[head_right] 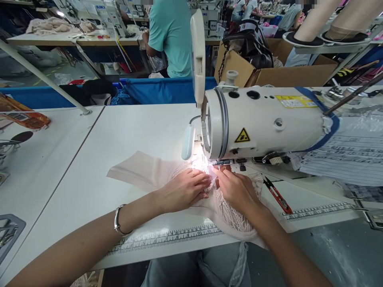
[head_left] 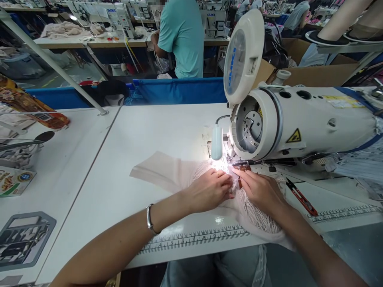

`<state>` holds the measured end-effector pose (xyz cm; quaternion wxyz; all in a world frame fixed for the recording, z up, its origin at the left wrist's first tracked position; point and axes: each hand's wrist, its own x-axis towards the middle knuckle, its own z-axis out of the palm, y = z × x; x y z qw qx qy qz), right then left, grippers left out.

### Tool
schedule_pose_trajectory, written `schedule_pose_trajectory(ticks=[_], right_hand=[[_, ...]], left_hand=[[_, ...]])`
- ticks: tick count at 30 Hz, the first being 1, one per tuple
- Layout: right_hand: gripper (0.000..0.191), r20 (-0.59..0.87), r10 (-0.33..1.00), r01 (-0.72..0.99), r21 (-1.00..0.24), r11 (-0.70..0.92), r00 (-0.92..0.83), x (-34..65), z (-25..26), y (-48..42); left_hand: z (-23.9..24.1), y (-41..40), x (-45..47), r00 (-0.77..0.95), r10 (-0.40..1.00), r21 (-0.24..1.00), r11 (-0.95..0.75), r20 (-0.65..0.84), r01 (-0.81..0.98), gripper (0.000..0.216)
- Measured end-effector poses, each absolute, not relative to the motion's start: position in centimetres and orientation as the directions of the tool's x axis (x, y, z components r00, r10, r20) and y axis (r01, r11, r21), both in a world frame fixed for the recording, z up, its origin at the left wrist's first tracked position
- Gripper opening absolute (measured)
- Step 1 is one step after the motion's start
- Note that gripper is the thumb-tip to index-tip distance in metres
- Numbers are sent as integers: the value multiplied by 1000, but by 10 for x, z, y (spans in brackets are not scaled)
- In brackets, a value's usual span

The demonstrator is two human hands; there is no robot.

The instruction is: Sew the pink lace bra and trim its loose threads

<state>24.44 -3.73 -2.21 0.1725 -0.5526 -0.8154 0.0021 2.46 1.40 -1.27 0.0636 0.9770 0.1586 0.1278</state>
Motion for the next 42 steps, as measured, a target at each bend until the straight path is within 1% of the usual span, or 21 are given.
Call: schedule_pose_trajectory(ticks=[5, 10, 16, 21, 26, 31, 34, 37, 39, 40, 42], right_hand=[[43, 323, 889, 900, -185, 395, -324, 246, -25, -35], [45, 265, 908, 906, -188, 380, -326, 245, -19, -33], [41, 351, 865, 863, -228, 450, -359, 244, -18, -28], [42, 339, 871, 868, -224, 442, -356, 248, -23, -24], [39, 381, 827, 827, -223, 516, -414, 249, -20, -23], [39, 360, 840, 826, -249, 507, -407, 254, -22, -19], [41, 294, 849, 817, -264, 513, -439, 261, -27, -15], [41, 263, 853, 837, -207, 506, -451, 266, -26, -16], [40, 295, 849, 855, -153, 495, -439, 267, -22, -19], [43, 310, 844, 862, -124, 492, -437, 267, -19, -21], [57, 320, 836, 873, -52, 486, -446, 268, -14, -26]], left_hand=[[-15, 17, 25, 919, 302, 192, -947, 254, 258, 36], [-15, 20, 25, 906, 289, 217, -949, 311, 228, 34], [-11, 25, 22, 898, 320, 164, -945, 301, 282, 40], [-11, 27, 22, 889, 334, 144, -942, 315, 303, 41], [-10, 28, 19, 888, 368, 109, -930, 274, 352, 46], [-9, 30, 17, 873, 378, 59, -923, 307, 379, 42], [-9, 30, 17, 872, 380, 62, -923, 309, 380, 41], [-9, 30, 16, 873, 379, 68, -924, 306, 377, 41], [-9, 30, 16, 873, 381, 65, -923, 305, 380, 40], [-10, 29, 16, 870, 387, 66, -920, 305, 386, 39], [-10, 28, 17, 864, 398, 73, -916, 308, 395, 38]])
